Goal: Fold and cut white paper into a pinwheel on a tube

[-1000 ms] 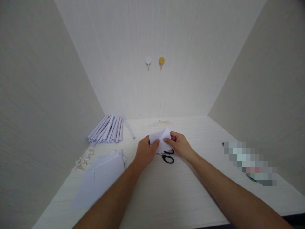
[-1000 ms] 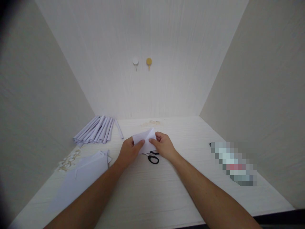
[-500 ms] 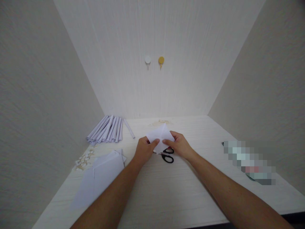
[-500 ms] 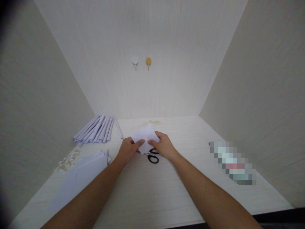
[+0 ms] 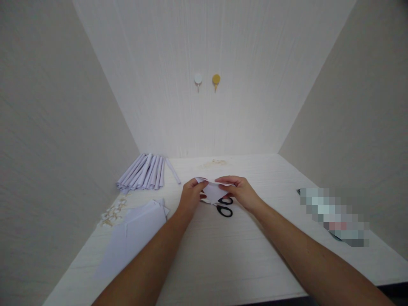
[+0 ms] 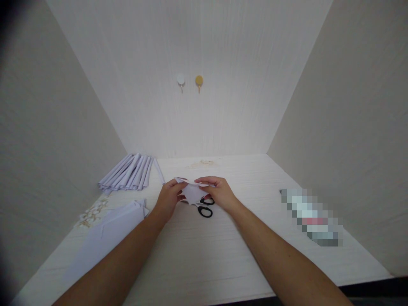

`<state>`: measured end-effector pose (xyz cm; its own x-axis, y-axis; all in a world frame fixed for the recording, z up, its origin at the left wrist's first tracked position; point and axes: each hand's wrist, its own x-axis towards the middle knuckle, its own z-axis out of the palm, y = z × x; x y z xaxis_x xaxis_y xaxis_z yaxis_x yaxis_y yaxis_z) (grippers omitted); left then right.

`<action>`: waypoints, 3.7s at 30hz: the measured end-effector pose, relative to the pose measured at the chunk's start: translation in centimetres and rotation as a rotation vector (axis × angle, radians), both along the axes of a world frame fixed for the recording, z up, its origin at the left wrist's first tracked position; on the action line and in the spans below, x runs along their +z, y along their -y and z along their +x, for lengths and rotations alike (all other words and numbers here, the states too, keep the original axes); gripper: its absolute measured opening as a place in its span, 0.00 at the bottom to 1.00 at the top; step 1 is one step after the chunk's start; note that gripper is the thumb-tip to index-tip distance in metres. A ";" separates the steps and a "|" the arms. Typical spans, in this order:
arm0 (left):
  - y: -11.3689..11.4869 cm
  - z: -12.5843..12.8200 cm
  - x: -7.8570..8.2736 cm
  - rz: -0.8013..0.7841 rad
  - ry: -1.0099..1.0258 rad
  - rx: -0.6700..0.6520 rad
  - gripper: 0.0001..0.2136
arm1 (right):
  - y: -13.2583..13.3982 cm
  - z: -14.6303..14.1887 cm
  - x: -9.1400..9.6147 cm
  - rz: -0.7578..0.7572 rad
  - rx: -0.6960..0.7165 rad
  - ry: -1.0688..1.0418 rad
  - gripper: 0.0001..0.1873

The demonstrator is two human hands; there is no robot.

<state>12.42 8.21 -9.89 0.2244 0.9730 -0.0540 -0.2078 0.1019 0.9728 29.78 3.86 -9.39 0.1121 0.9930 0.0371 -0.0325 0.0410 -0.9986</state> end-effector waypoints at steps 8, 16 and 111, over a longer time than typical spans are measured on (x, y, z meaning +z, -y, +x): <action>0.3 0.0 0.6 -0.033 0.093 0.011 0.13 | 0.0 0.1 0.0 0.032 -0.025 0.021 0.15; 0.4 -0.1 0.8 -0.048 0.130 -0.028 0.11 | 0.4 -0.4 0.4 0.033 0.026 0.032 0.14; 1.8 0.2 -0.2 0.472 -0.265 -0.055 0.08 | 0.0 -0.6 -0.2 -0.128 -0.030 -0.147 0.14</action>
